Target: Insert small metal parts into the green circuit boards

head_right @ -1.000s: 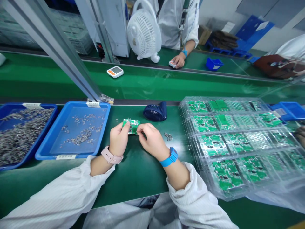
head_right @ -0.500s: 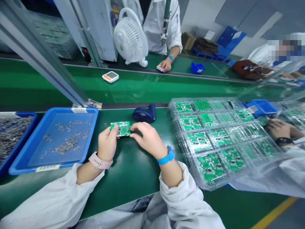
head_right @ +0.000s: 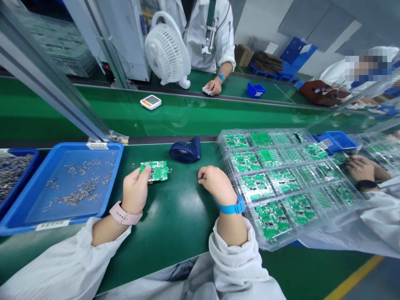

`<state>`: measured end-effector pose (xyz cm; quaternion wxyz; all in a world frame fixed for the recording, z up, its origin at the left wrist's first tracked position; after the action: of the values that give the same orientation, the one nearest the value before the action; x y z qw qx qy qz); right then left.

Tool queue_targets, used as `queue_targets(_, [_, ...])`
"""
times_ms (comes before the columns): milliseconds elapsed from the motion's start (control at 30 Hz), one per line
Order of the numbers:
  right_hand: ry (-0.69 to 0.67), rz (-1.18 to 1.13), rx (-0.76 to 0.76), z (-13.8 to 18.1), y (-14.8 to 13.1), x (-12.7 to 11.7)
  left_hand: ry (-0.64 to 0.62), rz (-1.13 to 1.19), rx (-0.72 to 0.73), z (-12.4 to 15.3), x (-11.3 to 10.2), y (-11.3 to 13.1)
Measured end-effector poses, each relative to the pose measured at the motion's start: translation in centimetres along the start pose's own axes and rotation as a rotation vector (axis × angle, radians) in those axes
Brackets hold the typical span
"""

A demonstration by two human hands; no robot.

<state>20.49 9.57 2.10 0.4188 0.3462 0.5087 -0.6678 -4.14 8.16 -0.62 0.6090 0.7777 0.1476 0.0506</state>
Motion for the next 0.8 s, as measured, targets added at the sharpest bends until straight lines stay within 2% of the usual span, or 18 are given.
queue_targets(233, [0.079,-0.398,0.002,0.4,-0.9,-2.3,0.021,0.008,-0.005,0.1,-0.2,0.1])
queue_targets(433, [-0.077,-0.737,0.005,0.4,-1.6,-1.4,0.014,0.037,-0.007,0.1,0.0,0.0])
queue_targets(500, [-0.094,-0.724,-0.004,0.1,-1.9,-0.6,0.014,0.049,-0.002,0.1,0.0,0.0])
queue_targets(600, [-0.033,-0.473,0.035,-0.5,-1.6,0.4,0.021,0.065,-0.004,0.0,0.0,-0.1])
queue_targets(667, [0.018,-0.388,0.059,-0.7,-1.3,0.5,0.026,0.065,-0.012,0.0,0.0,-0.2])
queue_targets(800, [-0.030,-0.580,0.054,-0.7,-1.1,0.3,0.010,0.054,0.005,0.0,0.1,0.0])
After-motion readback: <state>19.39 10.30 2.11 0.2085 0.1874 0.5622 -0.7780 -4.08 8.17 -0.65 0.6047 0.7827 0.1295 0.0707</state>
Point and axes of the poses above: each hand's wrist, its own z-axis away from the middle knuckle, its own x-axis out of the palm, y = z × x, the point moved 9 cm from there along -z, towards the middle knuckle, and after that the axes turned 15 degrees about x, right-handed, at the moved point
